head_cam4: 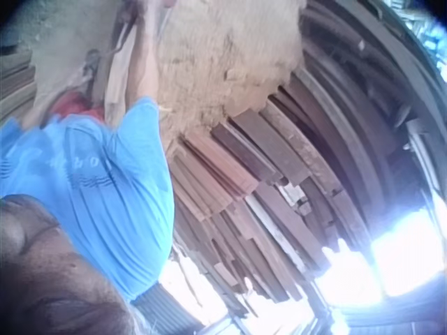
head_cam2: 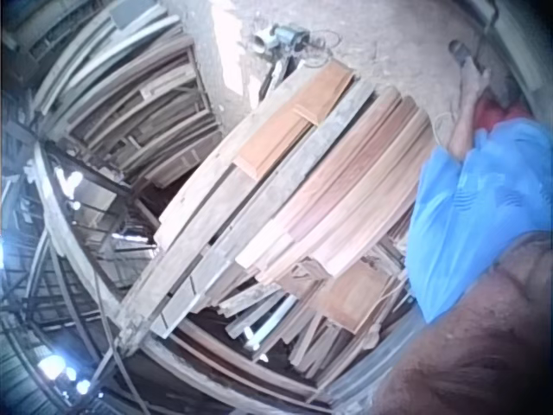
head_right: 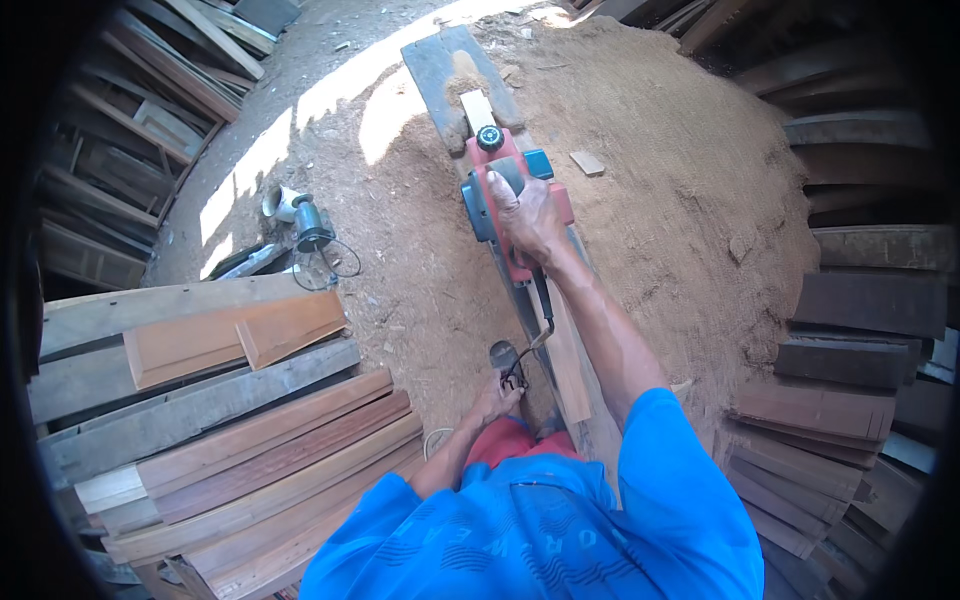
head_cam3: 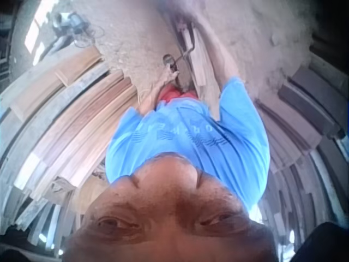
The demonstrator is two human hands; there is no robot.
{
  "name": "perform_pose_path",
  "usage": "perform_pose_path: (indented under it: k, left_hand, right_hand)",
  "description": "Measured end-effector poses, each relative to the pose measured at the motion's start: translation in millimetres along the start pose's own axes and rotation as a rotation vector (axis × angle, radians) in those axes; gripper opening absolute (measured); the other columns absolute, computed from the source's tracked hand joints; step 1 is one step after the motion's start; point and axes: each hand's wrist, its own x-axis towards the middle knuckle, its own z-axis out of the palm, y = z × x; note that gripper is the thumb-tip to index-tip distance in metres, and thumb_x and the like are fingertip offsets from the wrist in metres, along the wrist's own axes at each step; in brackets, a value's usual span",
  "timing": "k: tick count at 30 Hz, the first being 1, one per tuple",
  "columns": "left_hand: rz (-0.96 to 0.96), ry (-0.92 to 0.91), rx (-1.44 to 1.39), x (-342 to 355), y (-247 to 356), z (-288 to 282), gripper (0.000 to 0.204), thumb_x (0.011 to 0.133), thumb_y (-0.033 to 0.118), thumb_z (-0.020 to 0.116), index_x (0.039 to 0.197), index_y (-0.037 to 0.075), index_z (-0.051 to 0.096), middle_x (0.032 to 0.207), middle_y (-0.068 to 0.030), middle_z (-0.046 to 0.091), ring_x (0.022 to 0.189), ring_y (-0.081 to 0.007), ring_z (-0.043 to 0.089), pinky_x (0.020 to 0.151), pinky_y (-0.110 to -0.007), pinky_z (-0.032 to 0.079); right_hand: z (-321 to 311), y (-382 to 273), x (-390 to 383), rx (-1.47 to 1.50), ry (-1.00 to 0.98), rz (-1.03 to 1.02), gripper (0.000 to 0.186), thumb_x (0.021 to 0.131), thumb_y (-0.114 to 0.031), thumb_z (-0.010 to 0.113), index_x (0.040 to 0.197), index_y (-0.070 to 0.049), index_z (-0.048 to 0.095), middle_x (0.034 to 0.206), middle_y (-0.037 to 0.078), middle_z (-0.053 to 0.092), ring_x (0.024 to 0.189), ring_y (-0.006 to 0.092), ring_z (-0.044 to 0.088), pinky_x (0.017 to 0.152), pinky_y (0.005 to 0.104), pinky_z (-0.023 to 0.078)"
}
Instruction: The person uses a power planer to smooth a wooden plank, then measures and marks it with a ruler and pencil. They place the plank among other pieces and later use a chisel and mallet to carve and shape the wood on a workbench.
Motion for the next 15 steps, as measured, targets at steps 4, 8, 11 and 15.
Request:
perform_pose_path:
  k: [4, 8, 11, 15]
  left_hand:
    - [0.133, 0.188, -0.168, 6, 41, -5, 0.084, 0.089, 0.042, 0.073, 0.147, -0.004, 0.034, 0.13, -0.0292, 0.061, 0.121, -0.0412, 0.061, 0.105, -0.044, 0.048]
    - [0.141, 0.048, -0.414, 1, 97, -10, 0.096, 0.089, 0.038, 0.073, 0.155, -0.006, 0.019, 0.142, -0.0318, 0.051, 0.129, -0.0391, 0.057, 0.107, -0.044, 0.046]
    - [0.244, 0.051, -0.534, -8, 152, -19, 0.107, 0.09, 0.036, 0.072, 0.159, -0.002, 0.001, 0.147, -0.0323, 0.046, 0.132, -0.0367, 0.055, 0.111, -0.044, 0.043]
    - [0.054, -0.079, 0.027, -14, 197, -55, 0.108, 0.09, 0.048, 0.065, 0.159, -0.003, 0.0, 0.137, -0.0308, 0.058, 0.12, -0.0416, 0.063, 0.106, -0.055, 0.04]
  right_hand:
    - [6, -11, 28, -0.025, 0.022, -0.012, 0.072, 0.092, -0.073, 0.053, 0.085, -0.003, 0.07, 0.058, 0.005, 0.063, 0.054, 0.0171, 0.064, 0.056, 0.0352, 0.052]
    - [9, -14, 50, -0.064, -0.022, 0.029, 0.074, 0.092, -0.074, 0.052, 0.085, -0.002, 0.069, 0.058, 0.006, 0.062, 0.055, 0.0172, 0.065, 0.056, 0.0351, 0.052]
    - [16, -22, 71, -0.072, -0.028, 0.03, 0.076, 0.091, -0.076, 0.05, 0.083, -0.002, 0.069, 0.058, 0.006, 0.063, 0.056, 0.0181, 0.065, 0.057, 0.0359, 0.052]
    - [17, -28, 105, -0.087, -0.033, 0.035, 0.078, 0.09, -0.078, 0.05, 0.077, -0.003, 0.068, 0.058, 0.007, 0.062, 0.057, 0.0189, 0.066, 0.058, 0.037, 0.052]
